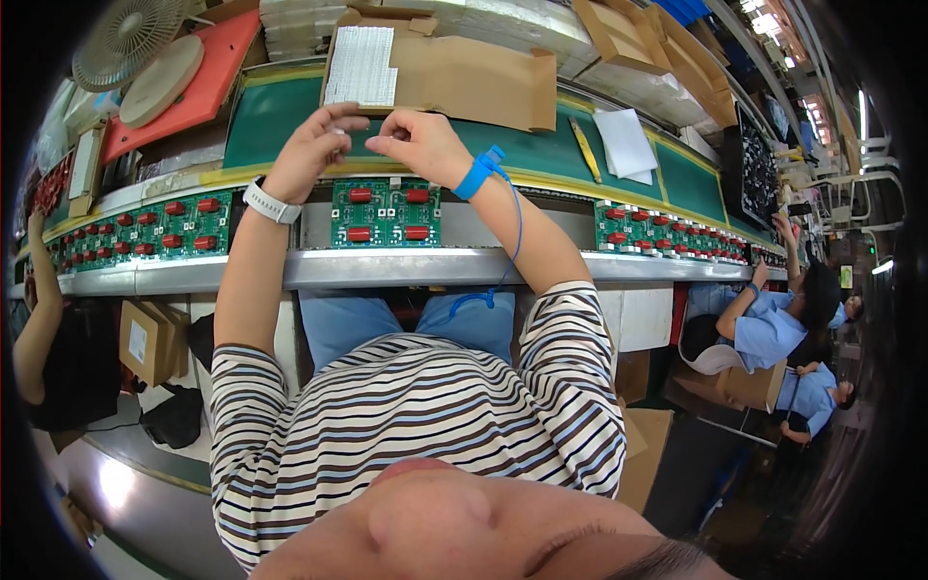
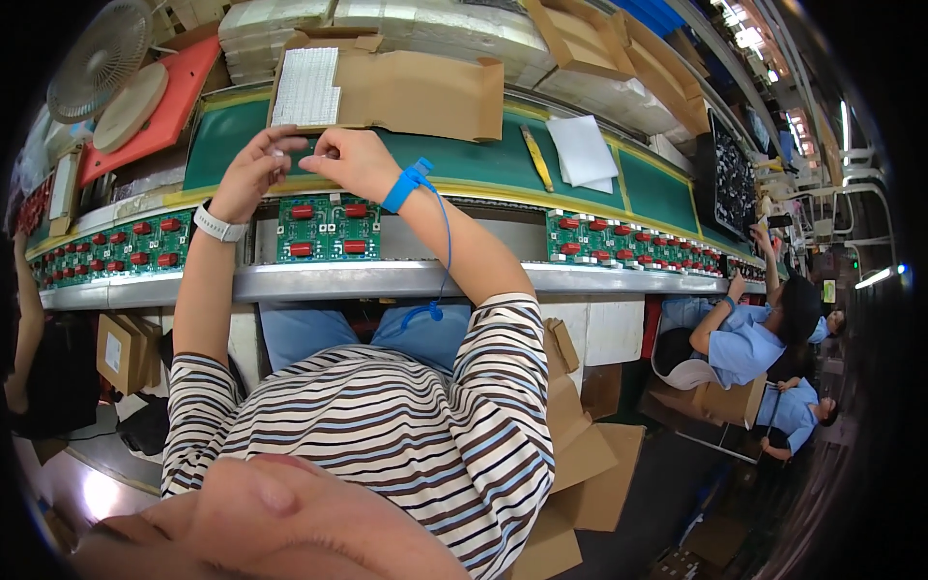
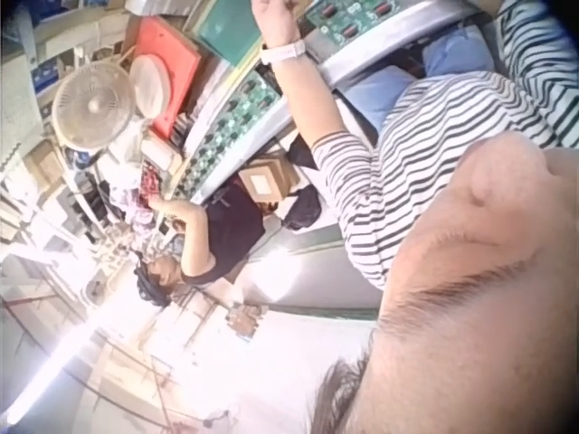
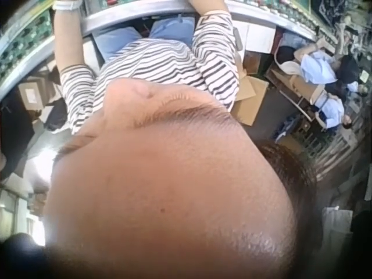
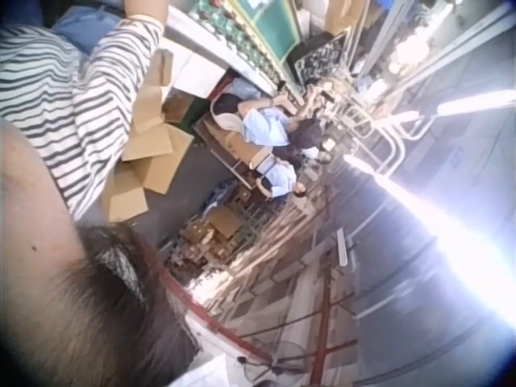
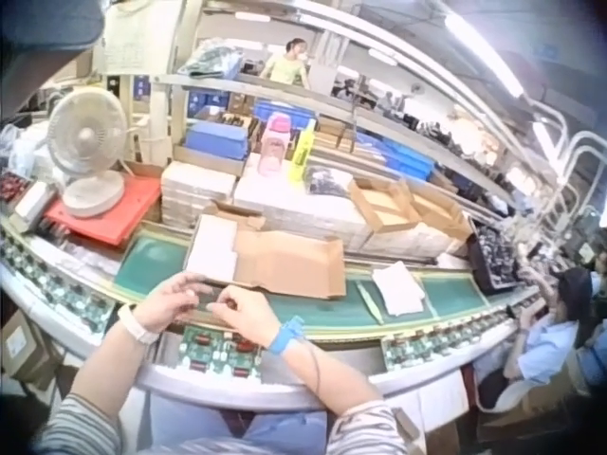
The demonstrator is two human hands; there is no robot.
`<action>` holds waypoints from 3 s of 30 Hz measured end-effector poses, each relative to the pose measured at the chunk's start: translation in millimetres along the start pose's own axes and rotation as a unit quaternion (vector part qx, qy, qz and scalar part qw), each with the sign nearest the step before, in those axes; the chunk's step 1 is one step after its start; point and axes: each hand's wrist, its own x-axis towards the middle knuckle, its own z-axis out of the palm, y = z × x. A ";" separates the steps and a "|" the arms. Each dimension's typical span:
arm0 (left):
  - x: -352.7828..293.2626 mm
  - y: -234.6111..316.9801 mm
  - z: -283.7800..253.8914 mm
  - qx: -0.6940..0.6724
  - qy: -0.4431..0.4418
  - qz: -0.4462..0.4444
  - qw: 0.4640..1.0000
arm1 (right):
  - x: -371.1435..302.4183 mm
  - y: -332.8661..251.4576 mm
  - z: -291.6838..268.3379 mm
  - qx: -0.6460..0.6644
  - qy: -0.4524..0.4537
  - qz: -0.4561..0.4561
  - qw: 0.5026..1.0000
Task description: The person assembles circuit boards on a conveyor line by picking components from a box and inserting them onto the boards by hand, occasionally sliding the boards down the track.
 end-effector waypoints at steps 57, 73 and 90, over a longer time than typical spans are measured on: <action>-9.4 4.0 -18.8 0.529 -0.052 0.043 0.846 | -5.8 5.9 6.0 -0.277 -0.203 -0.069 0.937; -10.3 3.2 -12.7 0.424 -0.096 0.008 0.900 | 103.3 58.7 -31.6 -0.151 -0.117 0.053 0.980; 7.7 5.2 26.2 -0.051 0.080 0.078 0.992 | 55.7 10.6 -43.0 -0.117 0.051 -0.093 0.988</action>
